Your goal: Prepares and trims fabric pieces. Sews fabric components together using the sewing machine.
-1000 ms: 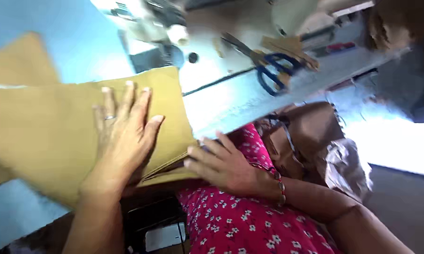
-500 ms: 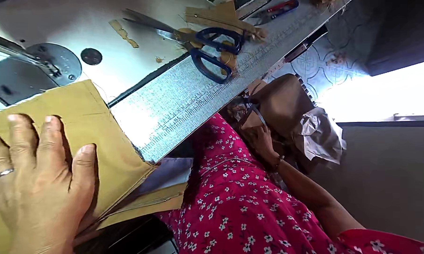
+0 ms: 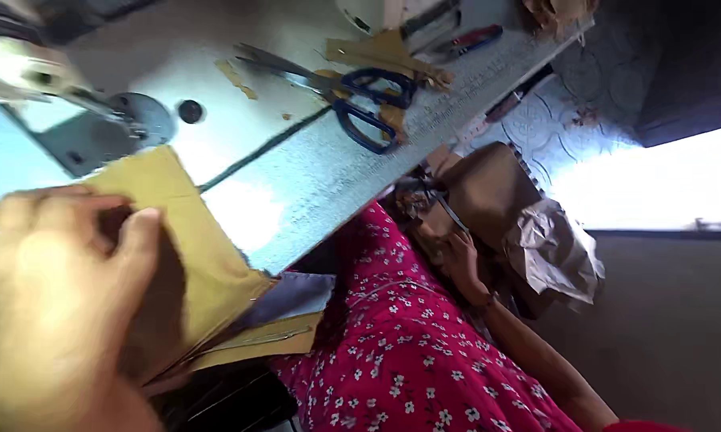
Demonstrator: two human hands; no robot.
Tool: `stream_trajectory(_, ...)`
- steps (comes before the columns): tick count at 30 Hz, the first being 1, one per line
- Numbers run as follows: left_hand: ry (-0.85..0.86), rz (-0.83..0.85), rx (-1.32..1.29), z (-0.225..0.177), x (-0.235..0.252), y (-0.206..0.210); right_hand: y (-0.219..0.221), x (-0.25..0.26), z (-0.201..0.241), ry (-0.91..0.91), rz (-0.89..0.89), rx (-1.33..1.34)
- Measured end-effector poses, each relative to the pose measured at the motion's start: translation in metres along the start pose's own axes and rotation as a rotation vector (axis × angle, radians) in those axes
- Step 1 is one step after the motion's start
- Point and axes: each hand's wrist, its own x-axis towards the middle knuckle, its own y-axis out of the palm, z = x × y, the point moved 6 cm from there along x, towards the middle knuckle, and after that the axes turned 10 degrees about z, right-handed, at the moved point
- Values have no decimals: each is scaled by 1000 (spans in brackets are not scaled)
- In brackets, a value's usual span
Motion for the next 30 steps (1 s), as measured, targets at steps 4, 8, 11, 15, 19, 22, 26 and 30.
stream_trajectory(4, 155, -182, -202, -31, 22, -5, -33, -35, 81, -428, -122, 223)
stream_trajectory(8, 436, -325, -796, -31, 15, -14, -57, -40, 204, -809, 125, 648)
stream_trajectory(11, 552, 147, -1416, -45, 13, -6, -37, -22, 289, -814, 468, 1049)
stream_trajectory(15, 565, 594, -1509, -73, 1, 6, 5, -3, 356, -627, 591, 1428)
stream_trajectory(19, 500, 700, -1425, -76, 3, 10, 1, 6, 367, -465, 448, 1545)
stream_trajectory(22, 509, 626, -1432, -72, 6, 10, -26, 12, 342, -474, 375, 1582)
stream_trajectory(26, 481, 455, -1559, -63, 12, 9, -50, 23, 305, -759, 394, 1407)
stream_trajectory(30, 438, 486, -1502, -64, 13, 11, -55, 46, 290, -881, 327, 880)
